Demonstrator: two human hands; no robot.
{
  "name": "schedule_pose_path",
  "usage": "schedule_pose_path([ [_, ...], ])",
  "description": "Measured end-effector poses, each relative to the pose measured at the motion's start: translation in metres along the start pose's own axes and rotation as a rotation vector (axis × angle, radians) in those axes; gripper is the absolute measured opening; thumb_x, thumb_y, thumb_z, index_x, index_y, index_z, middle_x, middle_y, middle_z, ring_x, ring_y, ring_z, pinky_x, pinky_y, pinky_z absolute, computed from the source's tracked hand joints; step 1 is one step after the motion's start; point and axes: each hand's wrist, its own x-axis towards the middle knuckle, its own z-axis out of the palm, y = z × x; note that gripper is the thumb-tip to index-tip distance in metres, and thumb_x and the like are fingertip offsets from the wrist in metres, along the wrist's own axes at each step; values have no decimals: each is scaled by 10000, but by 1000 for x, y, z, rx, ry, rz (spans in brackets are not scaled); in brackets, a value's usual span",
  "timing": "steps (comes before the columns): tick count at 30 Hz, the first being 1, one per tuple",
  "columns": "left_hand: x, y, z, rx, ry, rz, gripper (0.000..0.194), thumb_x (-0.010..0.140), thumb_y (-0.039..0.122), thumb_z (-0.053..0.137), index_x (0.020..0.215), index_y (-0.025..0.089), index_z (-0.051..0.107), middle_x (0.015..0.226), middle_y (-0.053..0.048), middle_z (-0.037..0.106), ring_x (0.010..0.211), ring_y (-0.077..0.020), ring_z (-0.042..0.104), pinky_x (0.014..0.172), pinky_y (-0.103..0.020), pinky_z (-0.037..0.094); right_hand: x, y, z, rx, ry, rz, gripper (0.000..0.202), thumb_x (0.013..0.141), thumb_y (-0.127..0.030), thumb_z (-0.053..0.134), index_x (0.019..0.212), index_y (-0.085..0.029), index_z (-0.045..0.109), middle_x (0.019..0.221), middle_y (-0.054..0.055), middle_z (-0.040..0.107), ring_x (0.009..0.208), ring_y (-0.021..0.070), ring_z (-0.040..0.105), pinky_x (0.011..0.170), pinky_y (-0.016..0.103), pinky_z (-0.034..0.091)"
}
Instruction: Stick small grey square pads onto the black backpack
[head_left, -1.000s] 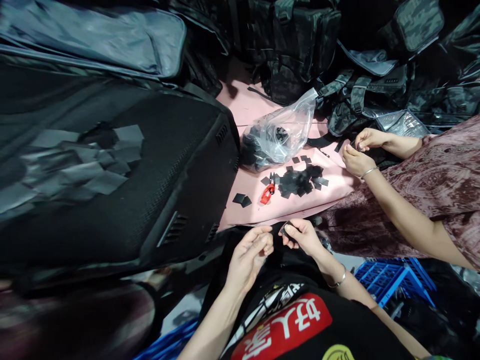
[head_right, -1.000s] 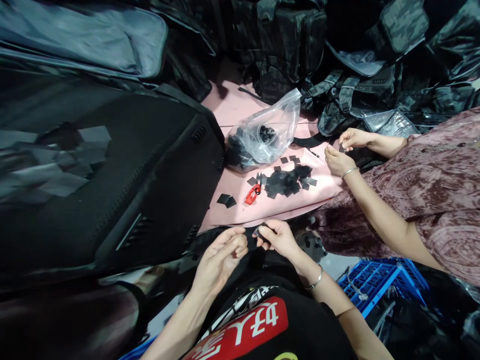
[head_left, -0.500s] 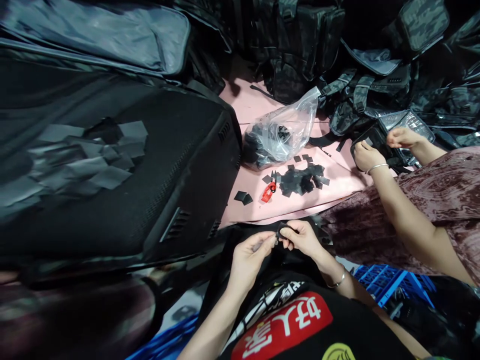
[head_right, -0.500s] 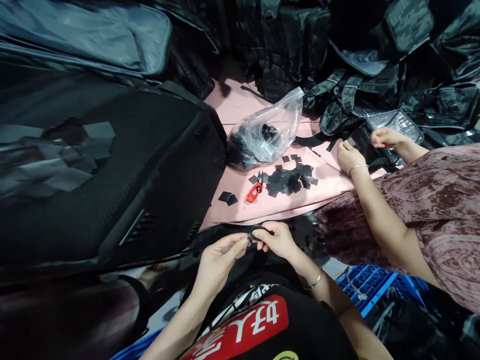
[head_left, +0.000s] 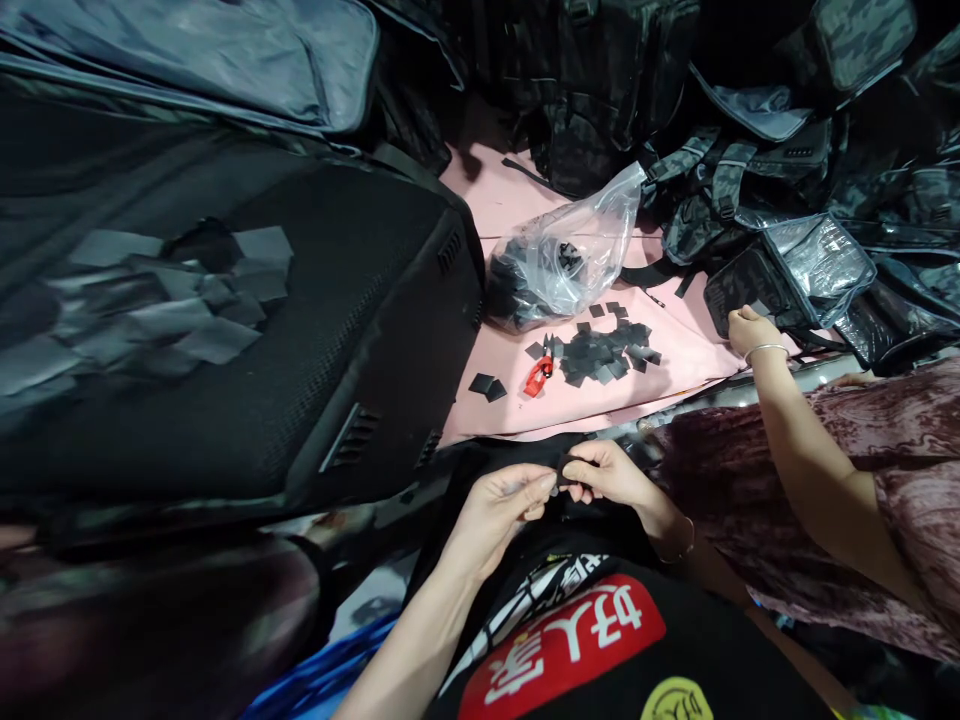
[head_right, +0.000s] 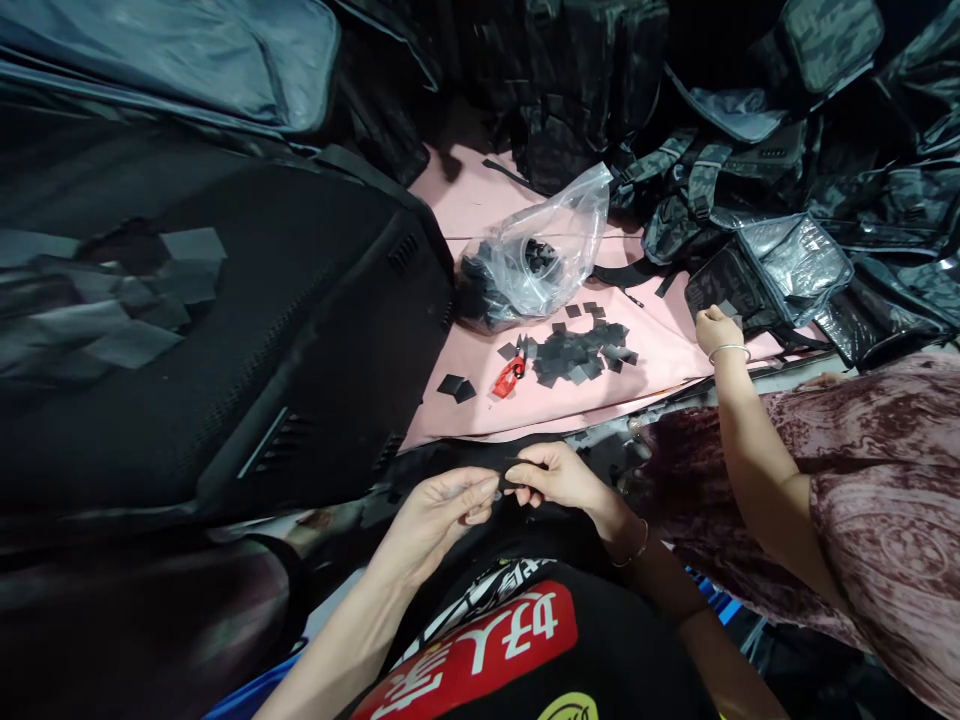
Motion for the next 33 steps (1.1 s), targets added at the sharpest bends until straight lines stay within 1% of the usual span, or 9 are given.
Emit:
schedule_pose_path([
  [9,1,3,-1,52,-5,-22,293,535,357,804,645,107,699,509,13,483,468,-56,367,418,-189,265,-2,-1,-1,-85,7,-34,280,781,-379,595,659,-127,596,513,-35,545,415,41,463,408,145,360],
  [15,-4,10,2,105,13,-22,266,521,330,803,597,107,682,513,8,495,472,-52,361,417,-182,264,-4,-5,0,-191,13,-62,288,790,-374,589,637,-130,592,521,-26,556,427,48,470,422,151,363],
  [20,-3,6,1,95,38,9,269,527,339,798,623,110,694,511,7,497,460,-57,362,418,-192,262,-3,-9,1,-206,6,-83,303,797,-370,580,608,-133,574,516,-22,557,407,46,458,414,151,352],
  [24,-2,2,1,139,120,79,334,564,374,778,773,118,733,546,-3,531,485,-78,392,444,-211,306,0,-6,2,-173,86,-88,317,805,-402,567,643,-129,573,531,-19,559,408,44,459,410,149,353],
  [26,-3,2,2,202,190,145,301,567,361,780,755,131,732,592,-16,570,520,-89,418,470,-215,338,0,-4,4,-165,89,-94,334,812,-412,556,643,-124,573,552,-10,569,419,45,466,405,148,342],
  [28,-2,3,3,211,241,202,254,576,351,777,697,137,716,603,-15,576,531,-87,416,477,-207,346,0,-4,7,-118,86,-105,336,838,-421,511,736,-119,616,614,5,595,440,48,477,398,149,330],
  [30,-1,5,3,107,252,213,246,587,346,775,682,132,696,562,7,527,509,-70,381,460,-193,327,-1,-5,10,-68,127,-137,323,837,-412,514,928,-134,651,719,15,620,475,50,484,419,156,353],
  [32,0,5,5,-71,228,166,259,577,331,785,679,119,676,523,32,455,492,-56,350,437,-176,297,-1,-5,13,-67,196,-208,381,768,-377,620,1094,-182,634,820,17,630,564,71,516,514,187,429],
  [33,1,4,6,-160,210,130,265,561,314,796,671,112,664,522,37,437,493,-52,348,431,-170,288,0,-6,14,-92,228,-253,439,722,-349,676,1133,-203,626,859,19,634,628,90,536,595,214,464],
])
